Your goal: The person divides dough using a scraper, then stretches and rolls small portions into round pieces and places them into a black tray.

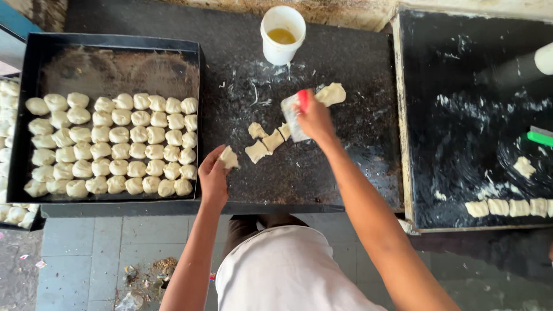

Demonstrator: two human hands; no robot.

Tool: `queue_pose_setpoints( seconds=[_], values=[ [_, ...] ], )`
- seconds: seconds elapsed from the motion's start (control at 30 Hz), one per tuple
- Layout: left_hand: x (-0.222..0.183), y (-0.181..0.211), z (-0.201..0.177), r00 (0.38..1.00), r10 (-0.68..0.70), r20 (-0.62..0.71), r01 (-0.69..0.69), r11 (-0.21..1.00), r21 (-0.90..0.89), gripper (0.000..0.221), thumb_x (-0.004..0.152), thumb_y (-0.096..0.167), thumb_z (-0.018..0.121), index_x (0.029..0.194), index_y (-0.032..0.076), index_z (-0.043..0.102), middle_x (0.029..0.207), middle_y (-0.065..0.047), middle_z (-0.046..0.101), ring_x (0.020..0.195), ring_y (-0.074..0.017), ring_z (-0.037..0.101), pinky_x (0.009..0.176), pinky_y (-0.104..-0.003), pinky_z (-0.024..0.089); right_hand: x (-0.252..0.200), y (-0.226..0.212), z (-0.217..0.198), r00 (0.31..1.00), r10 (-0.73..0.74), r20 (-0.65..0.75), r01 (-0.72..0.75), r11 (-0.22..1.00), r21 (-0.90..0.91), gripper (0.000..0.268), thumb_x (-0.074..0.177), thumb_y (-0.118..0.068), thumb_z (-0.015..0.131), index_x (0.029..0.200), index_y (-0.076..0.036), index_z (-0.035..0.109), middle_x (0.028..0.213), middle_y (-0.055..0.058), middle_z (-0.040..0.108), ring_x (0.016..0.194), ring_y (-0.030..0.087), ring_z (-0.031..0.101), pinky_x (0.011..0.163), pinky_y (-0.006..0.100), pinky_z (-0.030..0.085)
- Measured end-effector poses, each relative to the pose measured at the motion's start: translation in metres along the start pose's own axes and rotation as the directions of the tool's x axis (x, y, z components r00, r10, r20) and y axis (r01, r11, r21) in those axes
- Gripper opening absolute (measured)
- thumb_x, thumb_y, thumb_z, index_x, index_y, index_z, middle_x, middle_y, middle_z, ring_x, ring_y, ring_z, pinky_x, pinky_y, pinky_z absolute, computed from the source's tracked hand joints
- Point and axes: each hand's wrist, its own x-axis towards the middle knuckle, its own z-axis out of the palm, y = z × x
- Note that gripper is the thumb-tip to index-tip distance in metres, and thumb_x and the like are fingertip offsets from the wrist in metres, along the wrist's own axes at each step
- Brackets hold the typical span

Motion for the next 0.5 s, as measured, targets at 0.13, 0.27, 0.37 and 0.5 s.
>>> queue_pose_setpoints(
  seconds=[0.13, 0.27, 0.37, 0.5],
  values=[
    [-0.013, 0.023, 0.005, 0.987, -0.150, 0.049, 0.158, 0.954, -0.255, 0.045, 0.095, 0.003, 0.044, 0.137, -0.003, 0.058, 0.124, -0.012, 0.068, 0.111, -0.0247, 0.067, 0.100, -0.044, 0.055, 0.026, 0.011, -0.013, 0.999, -0.044, -0.028, 0.040, 0.988, -0.151, 0.035, 0.099, -0.030, 0.067, 0.122, -0.007, 0.052, 0.094, 0.025, 0.073, 0.091, 0.047, 0.070, 0.074, 0.057, 0.055],
    [-0.042, 0.021, 0.009, 0.983, -0.093, 0.159, 0.147, 0.916, -0.372, 0.043, 0.100, 0.006, 0.050, 0.141, -0.006, 0.055, 0.130, -0.015, 0.065, 0.120, -0.0238, 0.064, 0.111, -0.041, 0.051, 0.026, 0.044, -0.017, 0.999, -0.049, -0.004, 0.049, 0.998, -0.050, 0.035, 0.100, -0.029, 0.067, 0.123, -0.007, 0.053, 0.095, 0.025, 0.073, 0.092, 0.046, 0.071, 0.075, 0.057, 0.055],
    [-0.048, 0.032, 0.018, 0.981, -0.093, 0.170, 0.134, 0.959, -0.248, 0.047, 0.096, 0.003, 0.056, 0.142, -0.002, 0.051, 0.130, -0.011, 0.065, 0.123, -0.0221, 0.064, 0.109, -0.035, 0.050, 0.048, 0.051, -0.027, 0.991, -0.044, -0.126, 0.024, 0.987, -0.158, 0.035, 0.101, -0.029, 0.067, 0.124, -0.007, 0.053, 0.095, 0.025, 0.073, 0.092, 0.046, 0.071, 0.076, 0.057, 0.055],
    [-0.049, 0.036, 0.036, 0.965, -0.190, 0.179, 0.211, 0.972, -0.104, 0.043, 0.098, 0.006, 0.065, 0.139, -0.004, 0.054, 0.122, -0.016, 0.069, 0.117, -0.0267, 0.065, 0.098, -0.033, 0.054, 0.078, 0.071, -0.043, 0.995, -0.100, 0.018, 0.101, 0.992, -0.072, 0.035, 0.087, -0.029, 0.080, 0.109, -0.008, 0.063, 0.100, 0.024, 0.074, 0.098, 0.045, 0.071, 0.078, 0.053, 0.058]
  ],
)
